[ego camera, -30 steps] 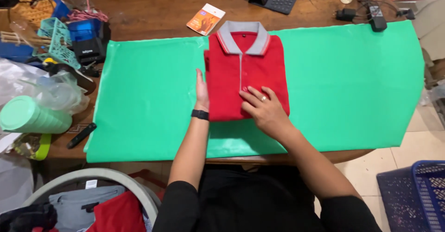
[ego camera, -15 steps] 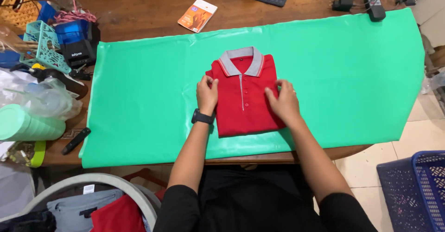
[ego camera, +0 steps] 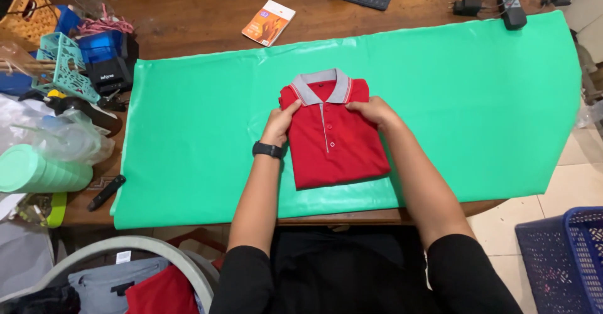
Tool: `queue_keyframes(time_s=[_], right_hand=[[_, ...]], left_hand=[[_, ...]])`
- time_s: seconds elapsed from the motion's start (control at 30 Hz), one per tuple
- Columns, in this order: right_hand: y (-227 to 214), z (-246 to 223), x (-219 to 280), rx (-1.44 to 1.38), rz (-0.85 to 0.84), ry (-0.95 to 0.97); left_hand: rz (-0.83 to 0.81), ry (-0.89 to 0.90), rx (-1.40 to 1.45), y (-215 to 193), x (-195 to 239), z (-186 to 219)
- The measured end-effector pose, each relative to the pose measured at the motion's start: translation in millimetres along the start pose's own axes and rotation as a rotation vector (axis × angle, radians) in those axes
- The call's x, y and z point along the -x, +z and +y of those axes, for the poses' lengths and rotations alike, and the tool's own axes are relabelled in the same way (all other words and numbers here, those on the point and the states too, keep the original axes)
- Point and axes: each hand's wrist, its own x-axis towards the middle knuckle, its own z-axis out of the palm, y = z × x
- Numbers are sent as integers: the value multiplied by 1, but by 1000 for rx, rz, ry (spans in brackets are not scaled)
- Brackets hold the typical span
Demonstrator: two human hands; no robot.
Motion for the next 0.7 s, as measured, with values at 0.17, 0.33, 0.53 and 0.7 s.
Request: queue_keyframes(time_s=[0.17,0.33,0.53,0.7], right_hand=[[-23,-23,22,-460,-165,-50],[-60,-77,67,-508,-164,-427],[-90,-30,62,-113,-184,-772],[-79,73,76,592,-299,-996]], left_hand=[[-213,151,198,1,-1,27],[-395,543,168,-2,50,105],[-704,862,-298,-23,116,123],[-728,980,-999,-45,102,5]])
